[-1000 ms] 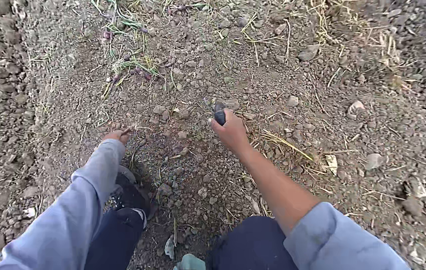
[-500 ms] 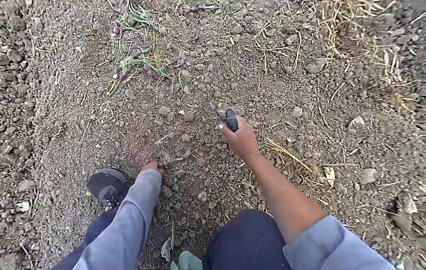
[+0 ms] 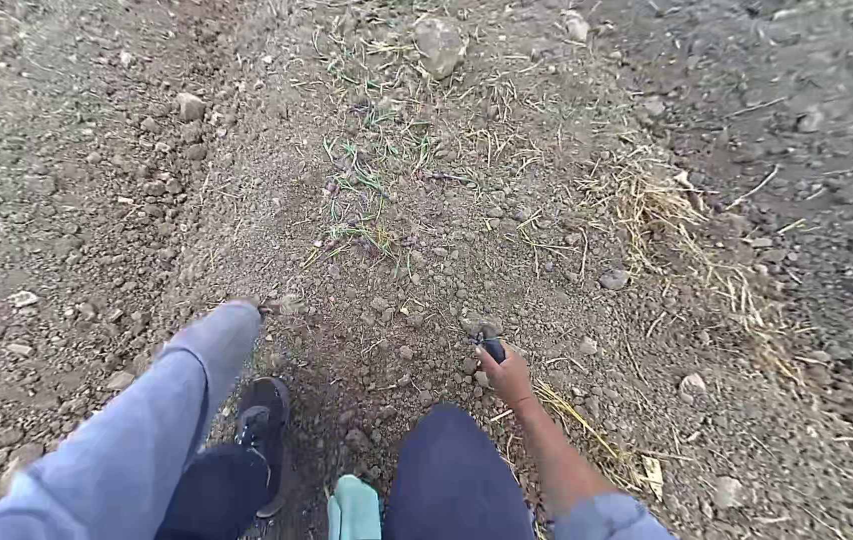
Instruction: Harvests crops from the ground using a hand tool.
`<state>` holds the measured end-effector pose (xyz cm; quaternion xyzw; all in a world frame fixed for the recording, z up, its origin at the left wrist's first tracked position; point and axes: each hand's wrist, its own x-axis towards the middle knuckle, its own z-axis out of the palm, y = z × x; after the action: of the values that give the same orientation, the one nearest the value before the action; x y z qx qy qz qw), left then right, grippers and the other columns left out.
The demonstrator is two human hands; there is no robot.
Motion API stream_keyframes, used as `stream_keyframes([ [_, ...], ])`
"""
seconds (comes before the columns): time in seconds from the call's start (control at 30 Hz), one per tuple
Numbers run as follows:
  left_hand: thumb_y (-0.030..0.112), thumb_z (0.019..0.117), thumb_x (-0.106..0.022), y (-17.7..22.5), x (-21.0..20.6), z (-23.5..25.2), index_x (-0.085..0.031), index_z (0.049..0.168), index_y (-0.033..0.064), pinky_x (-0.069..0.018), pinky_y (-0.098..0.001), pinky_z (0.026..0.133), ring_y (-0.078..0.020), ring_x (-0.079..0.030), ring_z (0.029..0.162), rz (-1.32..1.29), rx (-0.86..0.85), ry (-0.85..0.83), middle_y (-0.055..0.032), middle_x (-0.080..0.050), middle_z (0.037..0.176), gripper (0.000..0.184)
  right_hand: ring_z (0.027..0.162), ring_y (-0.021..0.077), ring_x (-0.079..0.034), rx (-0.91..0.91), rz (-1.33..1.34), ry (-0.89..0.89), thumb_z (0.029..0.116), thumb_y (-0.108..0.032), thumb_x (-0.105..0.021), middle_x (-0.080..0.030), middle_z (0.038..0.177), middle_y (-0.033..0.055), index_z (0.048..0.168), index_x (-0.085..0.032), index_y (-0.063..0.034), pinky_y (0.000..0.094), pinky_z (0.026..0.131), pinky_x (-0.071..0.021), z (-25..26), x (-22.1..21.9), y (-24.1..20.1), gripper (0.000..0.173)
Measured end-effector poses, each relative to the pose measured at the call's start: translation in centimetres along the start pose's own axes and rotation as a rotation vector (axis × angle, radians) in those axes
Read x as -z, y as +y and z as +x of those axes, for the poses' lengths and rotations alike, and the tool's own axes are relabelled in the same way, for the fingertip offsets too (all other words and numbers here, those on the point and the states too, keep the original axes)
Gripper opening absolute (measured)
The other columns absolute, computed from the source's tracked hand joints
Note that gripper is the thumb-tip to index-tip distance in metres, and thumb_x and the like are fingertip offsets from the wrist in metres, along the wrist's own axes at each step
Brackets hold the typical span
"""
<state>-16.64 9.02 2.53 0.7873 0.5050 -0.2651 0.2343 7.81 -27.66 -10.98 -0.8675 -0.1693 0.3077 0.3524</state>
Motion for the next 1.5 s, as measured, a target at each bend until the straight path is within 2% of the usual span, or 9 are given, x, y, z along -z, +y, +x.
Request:
stream_keyframes([
  [0.17,0.007,0.104,-0.058,-3.7,6.7,3.5,-0.055,0.139,-0.0077,-0.0311,-0.0589,0.119,-0.0456,-0.046,0.142,0.188,0.104,-0.034,-0.0319,-0.054,0.144,0.038,0.06,0.0205,-0.057,-0.027,0.033,0.031,0.1002,-0.025,-0.063,-0.059,0.073,0.0112,0.113,-0.06,0.0087,0.043,0.064,-0.0502,-0.4,-0.4,0.2,0.036],
  [0.4,0.017,0.1058,-0.057,-4.3,-5.9,12.0,-0.056,0.143,-0.0007,-0.0338,-0.0593,0.118,-0.0428,-0.051,0.139,0.237,-0.248,-0.386,-0.0258,-0.057,0.145,0.042,0.056,0.0133,-0.053,-0.145,-0.053,0.132,0.0978,-0.032,-0.061,-0.057,0.072,0.0053,0.113,-0.062,0.0068,0.0373,0.058,-0.0484,-2.7,-0.9,-1.0,0.041],
  [0.63,0.005,0.1054,-0.052,-7.9,-8.8,14.3,-0.056,0.139,-0.0063,-0.0351,-0.0496,0.119,-0.0364,-0.049,0.141,-0.402,-0.115,-0.511,-0.0245,-0.055,0.147,0.036,0.055,0.0102,-0.054,-0.042,-0.249,0.058,0.097,-0.035,-0.053,-0.055,0.069,0.0039,0.112,-0.056,0.0137,0.0342,0.055,-0.0509,-4.1,-3.7,-18.2,0.051],
  [0.8,0.004,0.1012,-0.058,-22.5,-5.0,13.6,-0.063,0.134,-0.005,-0.0402,-0.0538,0.115,-0.0411,-0.06,0.129,-0.635,0.135,-0.216,-0.0278,-0.064,0.132,0.034,0.053,0.0002,-0.052,0.271,-0.149,-0.305,0.1012,-0.061,-0.045,-0.054,0.067,-0.0049,0.115,-0.054,0.0127,0.0246,0.052,-0.0512,0.2,-12.7,-29.4,0.076],
  [0.93,0.006,0.1046,-0.055,-36.1,-4.7,13.6,-0.059,0.139,-0.0052,-0.0356,-0.0606,0.115,-0.0478,-0.055,0.133,-0.602,0.487,-0.066,-0.0319,-0.06,0.136,0.036,0.066,-0.0026,-0.061,0.587,0.518,-0.769,0.1025,-0.054,-0.053,-0.065,0.08,-0.012,0.118,-0.064,-0.0259,0.0166,0.06,-0.0516,3.9,-23.2,-39.2,0.034],
  [1.1,0.003,0.1027,-0.057,-46.8,-9.2,15.1,-0.061,0.133,-0.0094,-0.0373,-0.0658,0.112,-0.053,-0.058,0.126,-0.599,0.512,0.059,-0.0352,-0.063,0.129,0.033,0.065,0.0052,-0.066,0.872,0.993,-0.974,0.0997,-0.055,-0.055,-0.065,0.074,-0.0073,0.101,-0.064,-0.0231,0.0228,0.06,-0.0576,4.9,-41.4,-49.2,0.033],
  [1.27,0.001,0.1043,-0.054,-44.9,0.4,22.2,-0.06,0.133,-0.0108,-0.0321,-0.0644,0.116,-0.0516,-0.051,0.135,-0.489,0.388,0.04,-0.035,-0.059,0.137,0.031,0.054,0.0068,-0.054,0.594,0.366,-0.894,0.1003,-0.059,-0.046,-0.053,0.065,-0.0037,0.107,-0.056,-0.0022,0.0293,0.053,-0.0512,5.7,-55.7,-41.7,0.058],
  [1.43,0.015,0.1092,-0.05,-36.7,-0.1,29.4,-0.058,0.136,-0.0088,-0.0295,-0.0555,0.12,-0.0392,-0.046,0.144,-0.452,0.319,-0.409,-0.0264,-0.055,0.146,0.037,0.047,0.0001,-0.049,0.538,0.494,-0.794,0.0967,-0.071,-0.044,-0.049,0.061,-0.0111,0.096,-0.054,-0.0213,0.0199,0.044,-0.0461,5.4,-47.1,-42.6,0.051],
  [1.5,0.009,0.1049,-0.058,-36.7,-3.5,29.2,-0.06,0.135,-0.0075,-0.0292,-0.0563,0.121,-0.0419,-0.044,0.144,-0.485,0.234,-0.304,-0.0274,-0.054,0.147,0.035,0.053,-0.0002,-0.054,0.685,0.503,-0.805,0.099,-0.069,-0.044,-0.053,0.064,-0.0105,0.096,-0.059,-0.024,0.0198,0.049,-0.0486,5.9,-42.3,-41.8,0.047],
])
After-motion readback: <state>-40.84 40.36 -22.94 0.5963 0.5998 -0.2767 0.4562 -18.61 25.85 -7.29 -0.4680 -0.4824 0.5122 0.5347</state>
